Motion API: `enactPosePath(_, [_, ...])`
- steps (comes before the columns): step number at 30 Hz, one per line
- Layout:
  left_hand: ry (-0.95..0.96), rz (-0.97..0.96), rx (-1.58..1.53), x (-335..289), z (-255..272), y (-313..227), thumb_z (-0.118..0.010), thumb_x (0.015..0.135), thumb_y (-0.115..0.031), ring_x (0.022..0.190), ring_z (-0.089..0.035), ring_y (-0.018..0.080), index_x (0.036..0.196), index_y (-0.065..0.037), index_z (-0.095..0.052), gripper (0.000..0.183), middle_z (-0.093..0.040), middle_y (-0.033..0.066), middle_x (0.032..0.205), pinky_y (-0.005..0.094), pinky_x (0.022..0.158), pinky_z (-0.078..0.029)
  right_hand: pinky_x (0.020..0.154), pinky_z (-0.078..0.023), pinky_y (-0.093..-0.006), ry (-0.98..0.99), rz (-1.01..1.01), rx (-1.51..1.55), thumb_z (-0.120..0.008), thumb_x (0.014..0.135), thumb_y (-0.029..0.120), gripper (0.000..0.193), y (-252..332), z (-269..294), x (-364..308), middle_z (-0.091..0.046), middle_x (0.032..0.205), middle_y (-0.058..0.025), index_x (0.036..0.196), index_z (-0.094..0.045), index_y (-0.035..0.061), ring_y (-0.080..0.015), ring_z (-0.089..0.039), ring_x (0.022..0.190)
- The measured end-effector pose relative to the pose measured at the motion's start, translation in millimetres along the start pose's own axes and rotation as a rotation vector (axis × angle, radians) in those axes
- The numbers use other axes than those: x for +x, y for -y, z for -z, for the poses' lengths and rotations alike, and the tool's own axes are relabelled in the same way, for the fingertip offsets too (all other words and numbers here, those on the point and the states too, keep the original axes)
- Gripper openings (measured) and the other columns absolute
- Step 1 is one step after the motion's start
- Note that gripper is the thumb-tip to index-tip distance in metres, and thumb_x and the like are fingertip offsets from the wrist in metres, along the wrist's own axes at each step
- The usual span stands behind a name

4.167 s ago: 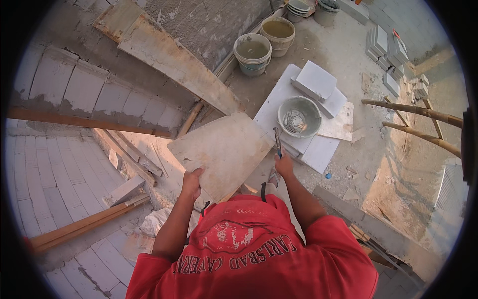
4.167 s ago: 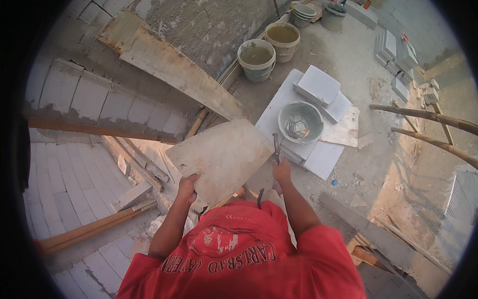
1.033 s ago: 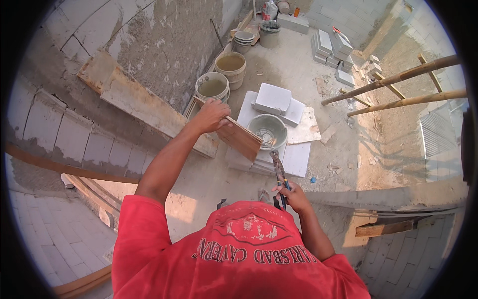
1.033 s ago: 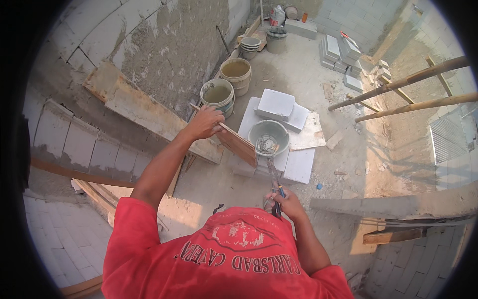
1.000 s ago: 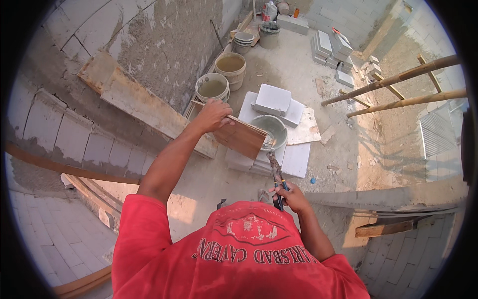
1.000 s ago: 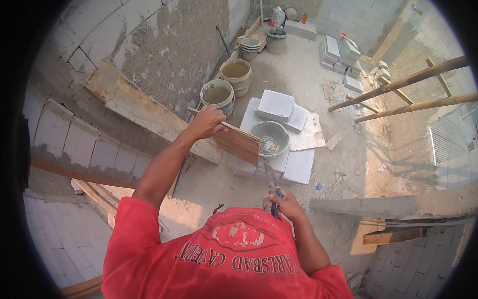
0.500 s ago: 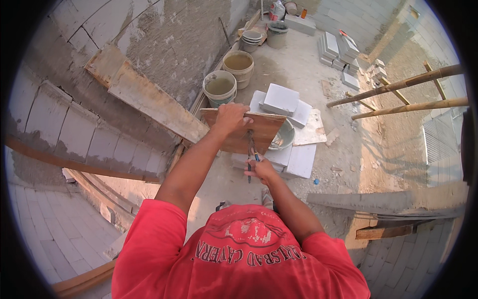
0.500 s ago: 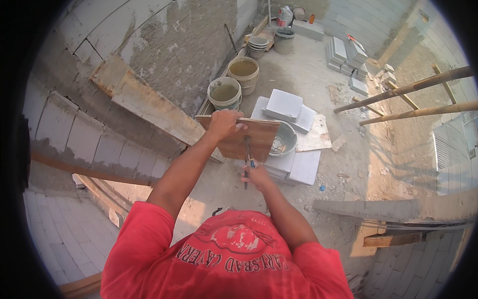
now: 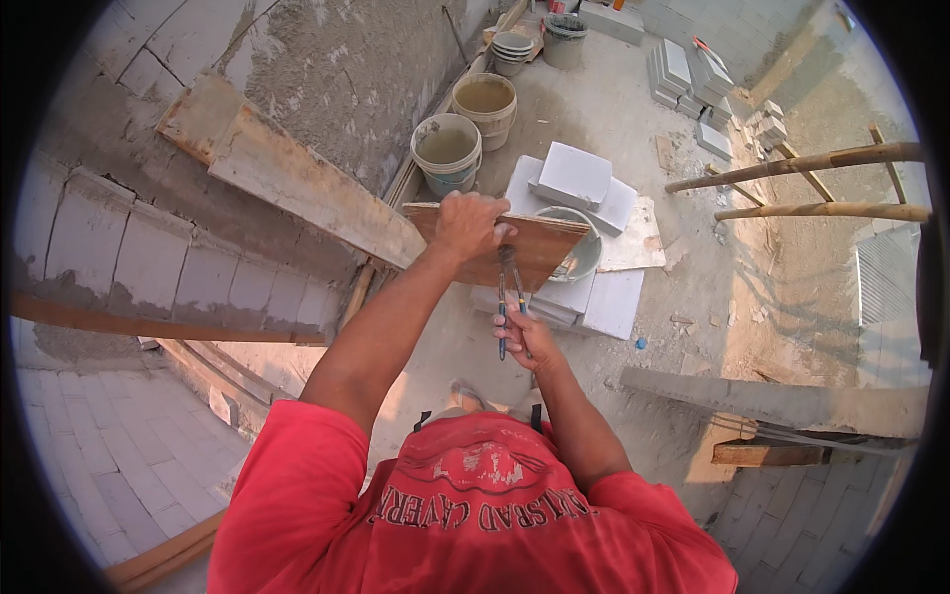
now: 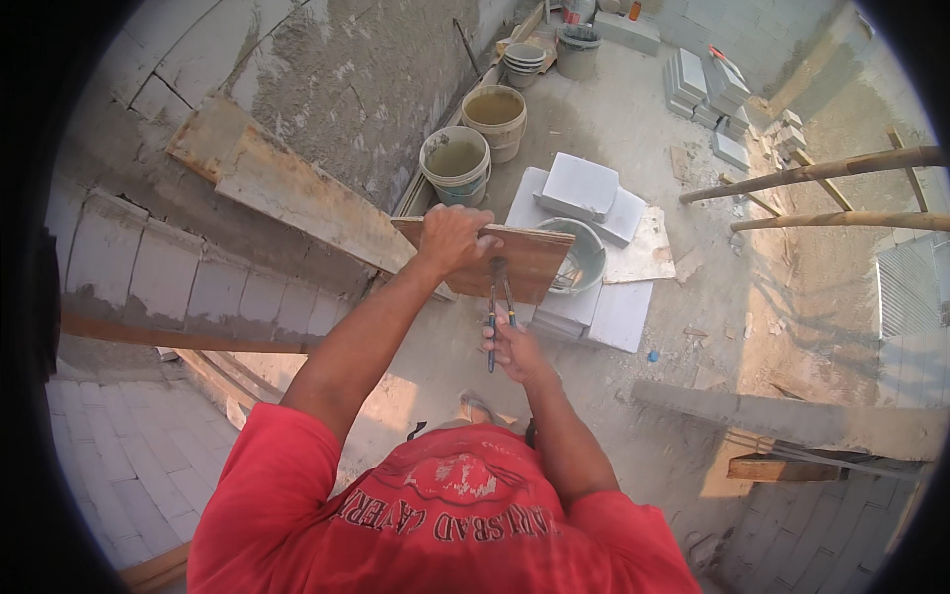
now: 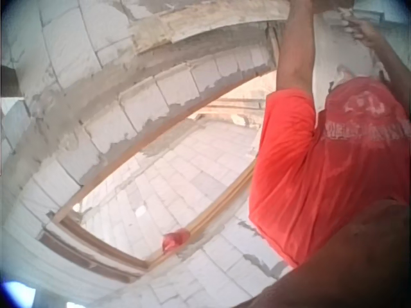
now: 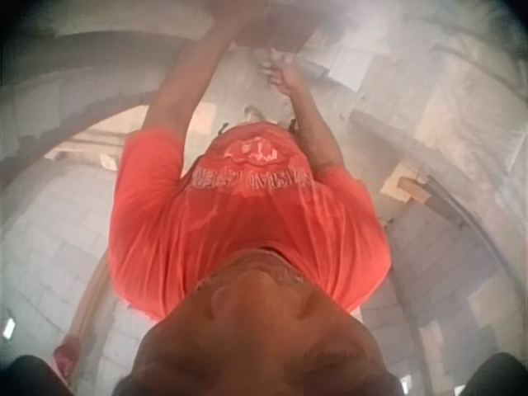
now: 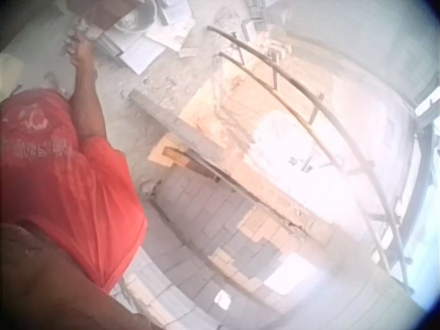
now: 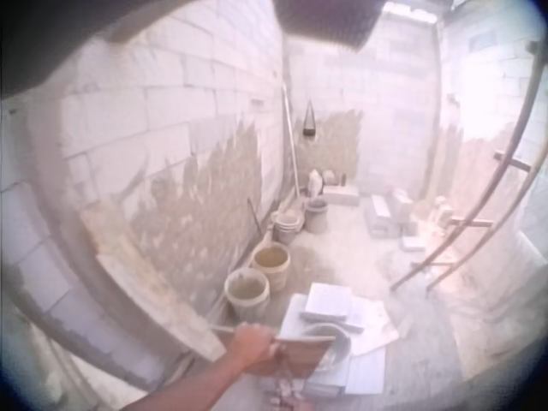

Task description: The person uses a hammer to break apart wooden planks and boards at a construction site. They repeatedly strike the wood, lift pieces, and drop them, then move to a different area to handle a yellow rope.

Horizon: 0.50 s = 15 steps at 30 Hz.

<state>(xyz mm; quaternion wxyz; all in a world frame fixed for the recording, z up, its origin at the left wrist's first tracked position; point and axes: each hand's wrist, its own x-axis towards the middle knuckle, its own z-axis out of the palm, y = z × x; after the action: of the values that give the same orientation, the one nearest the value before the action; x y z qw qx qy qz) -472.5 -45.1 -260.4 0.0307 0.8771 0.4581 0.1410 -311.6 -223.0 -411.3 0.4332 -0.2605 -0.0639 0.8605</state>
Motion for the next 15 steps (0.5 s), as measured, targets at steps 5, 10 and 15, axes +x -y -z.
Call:
enactPosePath(5, [-0.062, 0.051, 0.026, 8, -6, 13, -0.074, 0.08, -0.048, 0.085, -0.069, 0.0256, 0.09, -0.016, -0.069, 0.034, -0.072, 0.0051, 0.082, 0.0424, 0.075, -0.045, 0.068, -0.051, -0.0424, -0.59, 0.284, -1.749, -0.055, 0.099, 0.022, 0.034, -42, 16, -21, -0.066, 0.083, -0.0172, 0.13, -0.053, 0.0079, -0.0303, -0.066, 0.077])
enactPosePath(10, [-0.051, 0.086, -0.016, 15, -6, 8, -0.075, 0.08, -0.046, 0.084, -0.069, 0.0249, 0.088, -0.015, -0.069, 0.032, -0.071, 0.0043, 0.08, 0.0422, 0.076, -0.044, 0.063, -0.05, -0.0365, -0.849, 0.225, -1.237, -0.057, 0.096, 0.015, 0.012, -45, 96, -74, -0.065, 0.077, -0.0079, 0.096, -0.062, 0.0041, -0.0167, -0.065, 0.068])
enactPosePath(15, [-0.048, 0.108, 0.0, 32, -7, 0, -0.077, 0.078, -0.045, 0.083, -0.067, 0.0255, 0.088, -0.015, -0.069, 0.033, -0.07, 0.0043, 0.079, 0.0431, 0.076, -0.045, 0.052, -0.058, -0.0356, -0.872, 0.075, -0.872, -0.049, 0.095, 0.004, 0.023, 103, 104, -30, -0.064, 0.092, -0.0116, 0.117, -0.053, -0.0027, -0.0223, -0.065, 0.071])
